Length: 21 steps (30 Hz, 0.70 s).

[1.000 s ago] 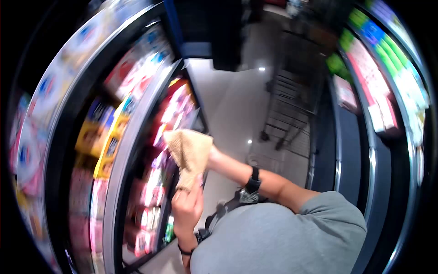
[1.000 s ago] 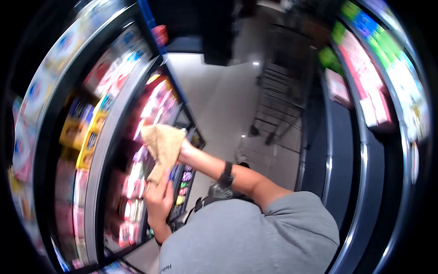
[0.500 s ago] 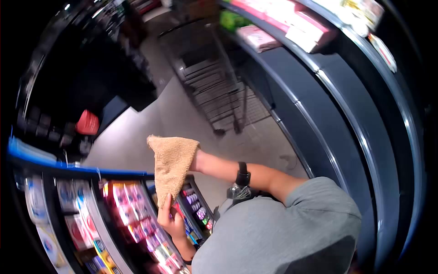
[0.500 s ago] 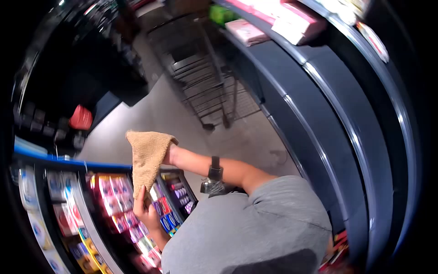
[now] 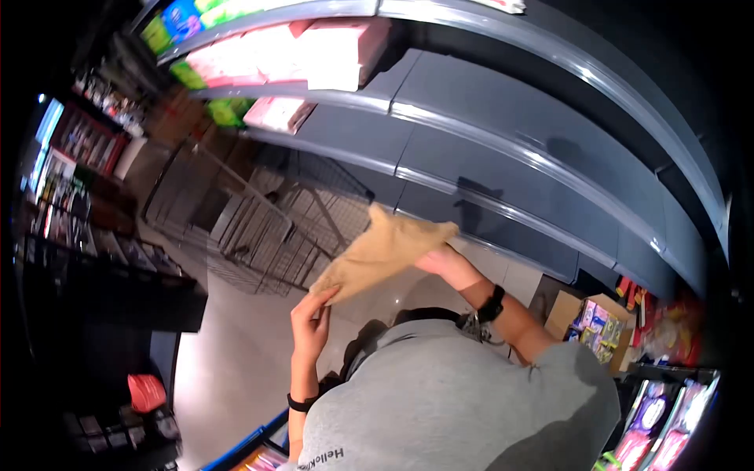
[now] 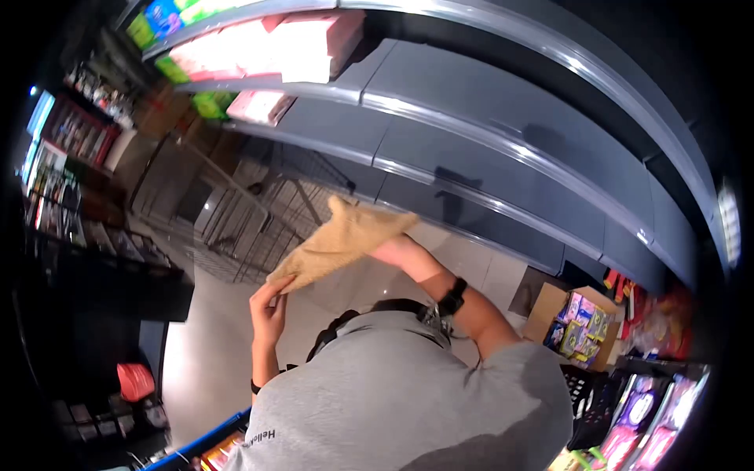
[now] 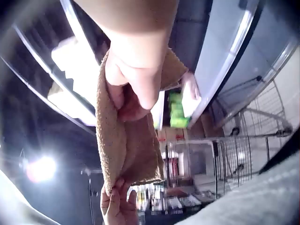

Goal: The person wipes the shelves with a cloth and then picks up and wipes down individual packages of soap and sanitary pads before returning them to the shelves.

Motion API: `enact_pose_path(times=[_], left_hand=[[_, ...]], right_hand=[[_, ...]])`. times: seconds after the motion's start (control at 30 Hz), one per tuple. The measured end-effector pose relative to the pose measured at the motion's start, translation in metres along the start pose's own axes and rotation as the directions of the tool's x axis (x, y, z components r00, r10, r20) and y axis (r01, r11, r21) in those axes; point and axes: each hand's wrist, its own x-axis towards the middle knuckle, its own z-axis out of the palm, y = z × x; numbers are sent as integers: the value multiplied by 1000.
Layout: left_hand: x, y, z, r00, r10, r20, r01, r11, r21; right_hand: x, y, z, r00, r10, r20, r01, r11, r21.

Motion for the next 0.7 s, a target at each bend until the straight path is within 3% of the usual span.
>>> enact_pose_path(times=[0.03,0.07,0.13,0.2,0.27,0.33,0.4,0.47,0.53,0.57,0.6,0.63,0.7], left_hand=[[13,-2,7,998,9,63,-8,1000,-28],[25,-14,15,994,21,110,-10,995,-99],[47,-35,32,955,-109,276,204,916,-346],[74,-39,47,932,-58,358,227,863,-452],[96,-34,63,907,5,421,258,784,-565],[111,-33,77,916,64,396,196,789,-582],[122,-31,85,908,63,415,204,798,-568],[133,-31,93,922,82,379,164,803,-573],[148,-39,101,925,111,364,134,800,-585],[156,-43,104,926,28,376,209,790,-576],[166,-47,108,921,-53,386,282,773,-568],[177,-49,118,945,-32,327,229,778,-585],[198,-47,132,932,-45,360,269,751,-603]], right_hand=[[-14,7,-18,997,-70,-21,70,998,-9],[-29,9,-29,998,-30,-56,50,921,387],[-67,-6,-62,999,-6,-36,21,907,420],[-85,-25,-70,999,39,-9,-31,900,435],[-99,-45,-67,937,-304,174,267,941,207],[-101,-63,-55,947,-306,101,269,923,276],[-93,-59,-65,956,-235,-178,288,875,389],[-77,-61,-66,886,-239,-397,384,859,339],[-65,-58,-73,843,-199,-501,376,882,283],[-63,-59,-77,835,-206,-510,390,876,284],[-64,-65,-80,811,-132,-570,267,951,159],[-62,-73,-85,769,-65,-635,118,992,41],[-57,-89,-96,745,-42,-666,93,995,41]])
